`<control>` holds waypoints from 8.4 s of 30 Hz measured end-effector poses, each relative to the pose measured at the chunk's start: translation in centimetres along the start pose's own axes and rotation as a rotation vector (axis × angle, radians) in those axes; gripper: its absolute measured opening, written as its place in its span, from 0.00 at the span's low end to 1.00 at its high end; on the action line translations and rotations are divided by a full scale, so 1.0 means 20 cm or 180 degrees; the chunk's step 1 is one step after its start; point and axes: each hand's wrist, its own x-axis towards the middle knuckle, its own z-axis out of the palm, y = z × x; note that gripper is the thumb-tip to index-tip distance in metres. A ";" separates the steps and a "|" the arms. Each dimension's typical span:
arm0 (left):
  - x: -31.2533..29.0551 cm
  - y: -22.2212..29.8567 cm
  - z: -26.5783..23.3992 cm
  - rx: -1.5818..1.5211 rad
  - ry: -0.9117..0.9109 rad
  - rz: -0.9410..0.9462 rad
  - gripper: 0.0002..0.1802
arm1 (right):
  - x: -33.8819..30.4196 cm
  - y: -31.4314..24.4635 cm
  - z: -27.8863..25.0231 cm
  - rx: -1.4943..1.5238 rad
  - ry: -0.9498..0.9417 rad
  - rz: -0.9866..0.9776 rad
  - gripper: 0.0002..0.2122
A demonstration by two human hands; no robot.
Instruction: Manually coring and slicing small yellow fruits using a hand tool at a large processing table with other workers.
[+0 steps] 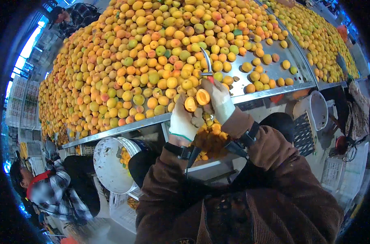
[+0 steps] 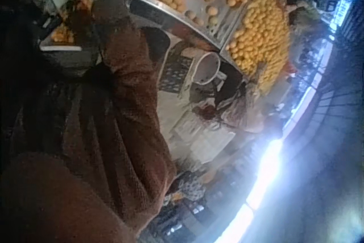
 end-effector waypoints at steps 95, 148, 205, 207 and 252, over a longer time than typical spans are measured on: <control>-0.04 0.02 0.19 0.0626 -0.0371 0.1326 0.11 | -0.13 -0.11 -0.14 -0.1620 -0.1072 -0.0641 0.11; -0.07 0.11 0.10 0.1721 -0.0220 0.1495 0.24 | -0.25 -0.02 -0.02 -0.1966 -0.1043 -0.0743 0.13; -0.04 0.10 0.12 0.3171 0.0876 0.2640 0.21 | -0.19 0.05 0.04 -0.2417 -0.0915 -0.1323 0.14; -0.06 0.08 0.10 0.3562 0.0792 0.2532 0.21 | -0.18 0.06 0.03 -0.2542 -0.0920 -0.1412 0.17; 0.14 -0.30 -0.31 0.3560 0.0980 0.2663 0.13 | -0.09 0.06 0.05 -0.2857 -0.0003 -0.2122 0.09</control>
